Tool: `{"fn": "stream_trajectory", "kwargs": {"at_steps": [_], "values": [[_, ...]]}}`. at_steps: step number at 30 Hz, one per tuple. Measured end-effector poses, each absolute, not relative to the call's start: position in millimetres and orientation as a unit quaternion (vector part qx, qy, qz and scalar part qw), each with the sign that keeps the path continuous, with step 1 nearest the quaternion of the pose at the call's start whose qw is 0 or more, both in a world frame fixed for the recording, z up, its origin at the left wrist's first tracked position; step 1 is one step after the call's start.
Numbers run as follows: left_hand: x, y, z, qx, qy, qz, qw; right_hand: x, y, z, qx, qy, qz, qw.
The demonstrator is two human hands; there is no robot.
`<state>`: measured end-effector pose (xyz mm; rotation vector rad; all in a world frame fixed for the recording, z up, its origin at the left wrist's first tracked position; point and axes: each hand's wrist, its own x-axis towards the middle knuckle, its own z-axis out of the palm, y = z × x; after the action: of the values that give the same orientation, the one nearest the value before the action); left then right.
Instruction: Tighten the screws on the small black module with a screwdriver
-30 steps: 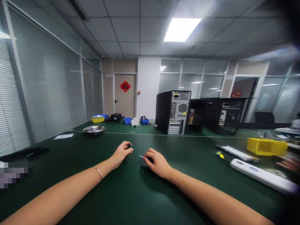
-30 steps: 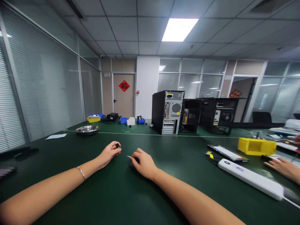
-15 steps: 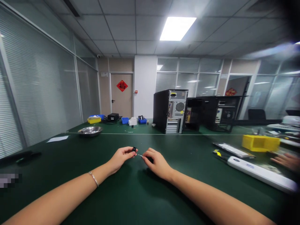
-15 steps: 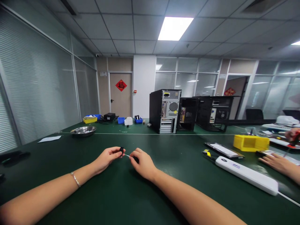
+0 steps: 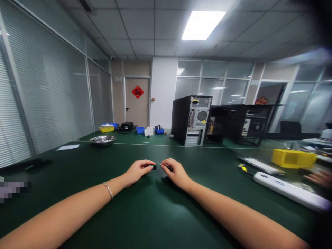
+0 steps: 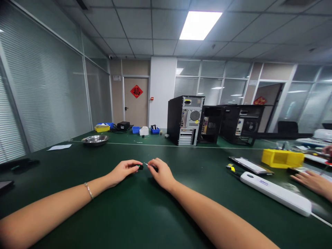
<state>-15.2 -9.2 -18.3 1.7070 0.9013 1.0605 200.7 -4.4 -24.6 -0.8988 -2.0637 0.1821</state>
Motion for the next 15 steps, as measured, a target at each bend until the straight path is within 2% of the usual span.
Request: {"fn": "stream_trajectory", "kwargs": {"at_steps": [15], "values": [[-15.4, -9.2, -18.7, 0.673, 0.387, 0.444, 0.447, 192.8, -14.2, -24.3, -0.348, -0.856, 0.035, 0.381]]}}
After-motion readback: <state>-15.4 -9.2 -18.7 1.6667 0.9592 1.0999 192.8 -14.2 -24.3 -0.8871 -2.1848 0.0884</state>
